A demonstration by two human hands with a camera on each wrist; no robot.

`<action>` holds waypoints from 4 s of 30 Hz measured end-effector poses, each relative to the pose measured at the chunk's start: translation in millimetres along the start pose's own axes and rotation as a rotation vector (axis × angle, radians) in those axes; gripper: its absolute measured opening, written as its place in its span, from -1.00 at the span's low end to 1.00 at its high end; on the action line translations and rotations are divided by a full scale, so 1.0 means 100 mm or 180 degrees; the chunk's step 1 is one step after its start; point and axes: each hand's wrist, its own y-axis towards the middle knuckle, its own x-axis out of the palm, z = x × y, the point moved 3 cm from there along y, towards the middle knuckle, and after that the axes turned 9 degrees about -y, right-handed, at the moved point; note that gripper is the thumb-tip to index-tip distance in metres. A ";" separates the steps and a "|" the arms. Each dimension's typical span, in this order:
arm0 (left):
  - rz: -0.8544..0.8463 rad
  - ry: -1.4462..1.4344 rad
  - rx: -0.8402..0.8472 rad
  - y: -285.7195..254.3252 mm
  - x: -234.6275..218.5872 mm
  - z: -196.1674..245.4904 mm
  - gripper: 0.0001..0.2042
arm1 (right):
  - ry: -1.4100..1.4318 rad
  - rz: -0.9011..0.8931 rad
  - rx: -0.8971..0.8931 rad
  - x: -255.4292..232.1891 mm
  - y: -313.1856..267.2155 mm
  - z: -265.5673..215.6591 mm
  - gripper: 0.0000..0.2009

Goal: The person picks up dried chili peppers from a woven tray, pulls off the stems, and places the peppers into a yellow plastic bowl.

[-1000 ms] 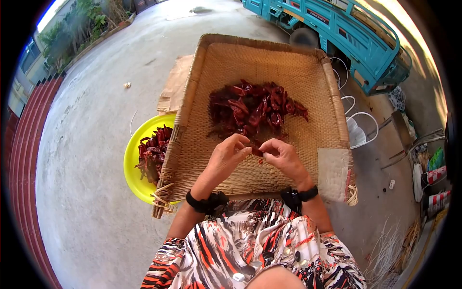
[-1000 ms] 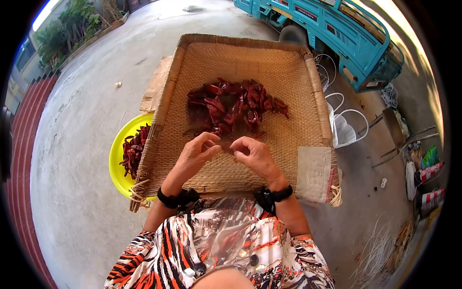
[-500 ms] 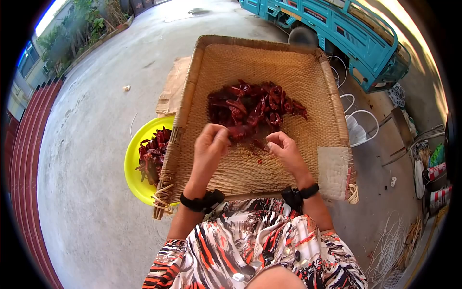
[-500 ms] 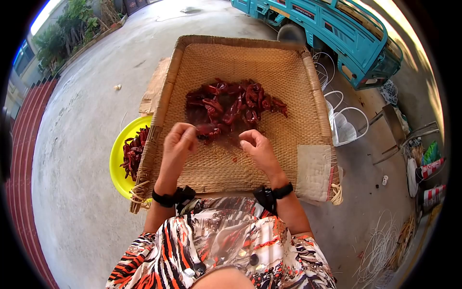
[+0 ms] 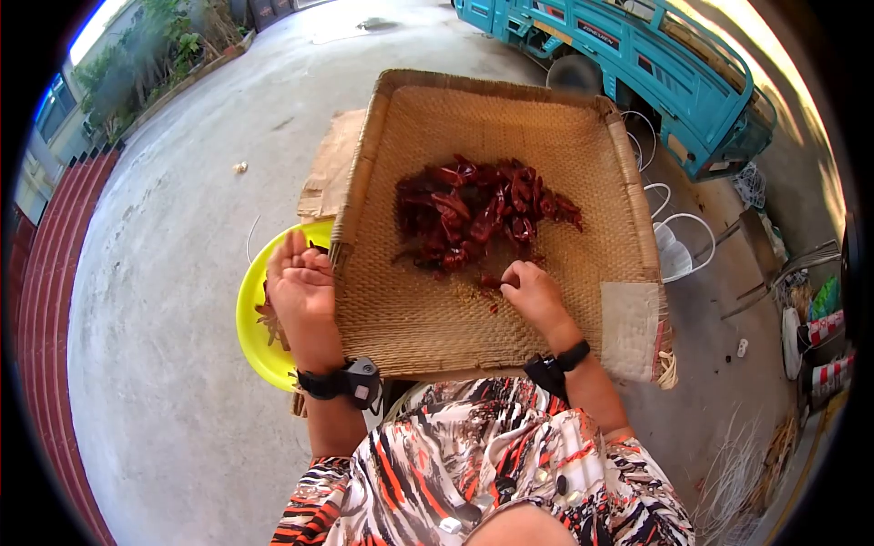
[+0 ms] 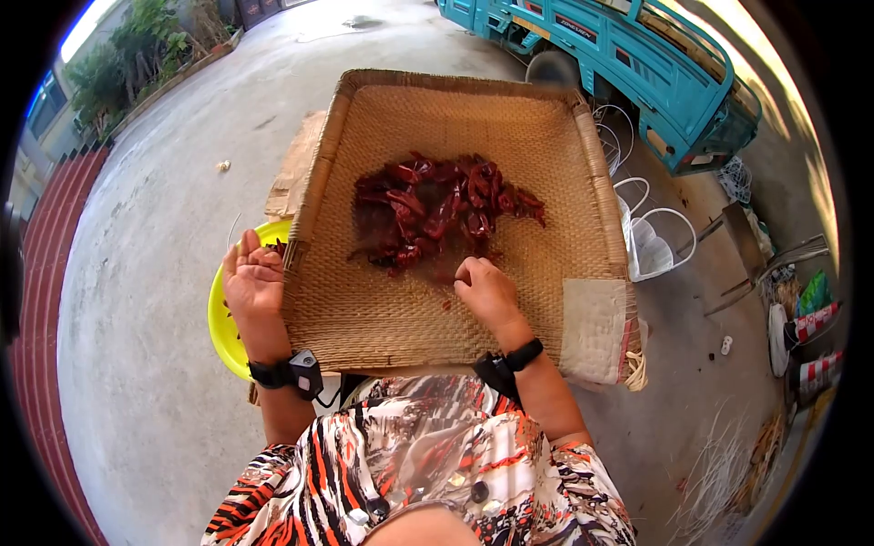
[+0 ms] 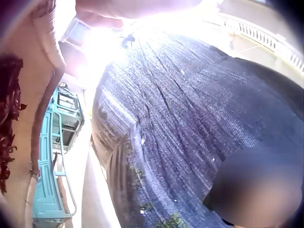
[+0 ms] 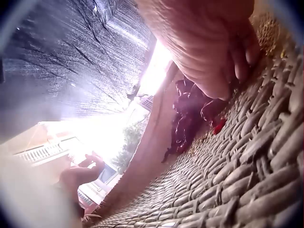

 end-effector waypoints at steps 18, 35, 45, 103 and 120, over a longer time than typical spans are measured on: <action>-0.2346 0.4056 -0.1210 -0.71 0.30 -1.28 -0.81 | 0.2376 -0.0688 -0.0465 -0.32 -0.20 -0.48 -0.88; -0.0271 0.3960 0.1632 -0.33 0.49 -0.17 -0.85 | 0.0466 0.0632 -0.1379 -0.07 0.30 -0.54 -0.67; -0.1268 0.3740 0.0374 -0.46 0.49 -0.69 -0.82 | 0.0148 0.0660 -0.0855 -0.08 0.30 -0.45 -0.84; -0.1699 0.3797 -0.1410 -0.70 0.17 -1.40 -0.69 | 0.2736 -0.0800 -0.0598 -0.27 -0.03 -0.60 -0.89; -0.0707 0.1856 -0.0113 -0.52 0.38 -0.92 -0.87 | 0.2499 -0.0285 -0.0341 -0.11 0.10 -0.47 -0.79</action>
